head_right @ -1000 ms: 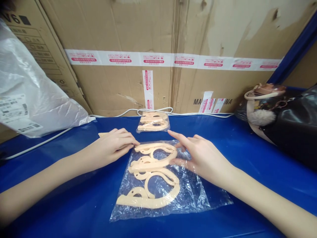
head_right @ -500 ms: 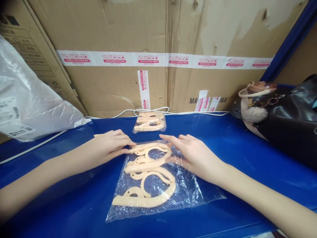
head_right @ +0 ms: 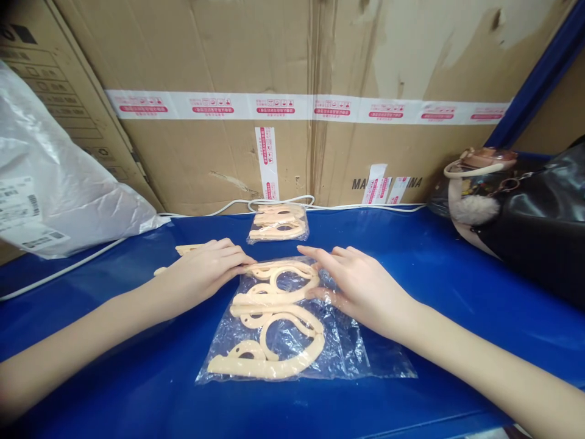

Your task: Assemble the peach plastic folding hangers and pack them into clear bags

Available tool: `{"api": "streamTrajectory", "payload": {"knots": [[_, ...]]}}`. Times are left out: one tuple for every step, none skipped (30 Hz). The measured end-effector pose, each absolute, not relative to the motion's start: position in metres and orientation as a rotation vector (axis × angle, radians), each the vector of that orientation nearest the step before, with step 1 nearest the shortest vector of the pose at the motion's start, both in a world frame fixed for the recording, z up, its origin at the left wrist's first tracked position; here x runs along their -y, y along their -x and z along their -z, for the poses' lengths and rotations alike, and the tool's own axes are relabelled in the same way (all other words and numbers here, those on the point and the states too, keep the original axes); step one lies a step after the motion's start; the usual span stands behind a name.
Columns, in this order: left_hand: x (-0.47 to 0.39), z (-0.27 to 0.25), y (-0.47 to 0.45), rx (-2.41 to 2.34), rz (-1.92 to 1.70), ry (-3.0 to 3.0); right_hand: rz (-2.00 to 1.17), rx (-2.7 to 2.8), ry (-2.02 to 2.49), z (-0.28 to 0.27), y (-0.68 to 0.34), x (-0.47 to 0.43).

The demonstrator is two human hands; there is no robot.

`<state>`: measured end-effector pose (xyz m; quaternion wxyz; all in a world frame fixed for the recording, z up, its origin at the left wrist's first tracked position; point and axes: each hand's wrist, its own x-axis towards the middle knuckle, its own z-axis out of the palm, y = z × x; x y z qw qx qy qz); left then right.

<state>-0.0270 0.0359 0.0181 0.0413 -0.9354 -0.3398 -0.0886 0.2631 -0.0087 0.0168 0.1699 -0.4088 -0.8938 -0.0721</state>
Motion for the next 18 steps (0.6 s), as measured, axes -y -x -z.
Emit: {"api": "streamTrajectory", "payload": {"knots": [[-0.035, -0.019, 0.027, 1.055, 0.272, 2.853, 0.214, 2.536, 1.167, -0.016, -0.263, 0.009], [-0.034, -0.020, 0.027, 1.065, 0.276, 2.842, 0.223, 2.530, 1.174, -0.016, -0.263, 0.008], [-0.033, -0.021, 0.027, 1.071, 0.286, 2.832, 0.232, 2.522, 1.181, -0.015, -0.263, 0.008], [-0.032, -0.023, 0.028, 1.074, 0.297, 2.820, 0.239, 2.515, 1.184, -0.014, -0.264, 0.008], [-0.031, -0.024, 0.028, 1.077, 0.300, 2.812, 0.245, 2.511, 1.184, -0.013, -0.264, 0.008], [-0.031, -0.024, 0.029, 1.082, 0.297, 2.808, 0.251, 2.508, 1.185, -0.013, -0.264, 0.008], [-0.031, -0.025, 0.029, 1.086, 0.293, 2.808, 0.259, 2.508, 1.188, -0.013, -0.264, 0.008], [-0.031, -0.025, 0.030, 1.088, 0.291, 2.809, 0.271, 2.508, 1.193, -0.013, -0.264, 0.008], [-0.031, -0.024, 0.030, 1.084, 0.288, 2.811, 0.283, 2.510, 1.202, -0.013, -0.264, 0.008], [-0.031, -0.023, 0.030, 1.076, 0.289, 2.809, 0.297, 2.509, 1.210, -0.013, -0.264, 0.008], [-0.032, -0.022, 0.030, 1.064, 0.294, 2.806, 0.310, 2.509, 1.214, -0.012, -0.263, 0.008], [-0.032, -0.021, 0.029, 1.052, 0.301, 2.802, 0.320, 2.507, 1.217, -0.012, -0.263, 0.009], [-0.033, -0.020, 0.029, 1.043, 0.304, 2.799, 0.323, 2.505, 1.219, -0.012, -0.263, 0.009], [-0.033, -0.018, 0.028, 1.042, 0.303, 2.797, 0.320, 2.502, 1.223, -0.012, -0.263, 0.009], [-0.034, -0.017, 0.028, 1.046, 0.297, 2.797, 0.308, 2.499, 1.229, -0.012, -0.263, 0.010], [-0.035, -0.016, 0.027, 1.048, 0.288, 2.798, 0.284, 2.496, 1.236, -0.013, -0.263, 0.010], [-0.035, -0.015, 0.027, 1.048, 0.279, 2.800, 0.250, 2.495, 1.241, -0.013, -0.263, 0.009], [-0.036, -0.014, 0.027, 1.046, 0.271, 2.799, 0.210, 2.495, 1.242, -0.013, -0.263, 0.009]]}}
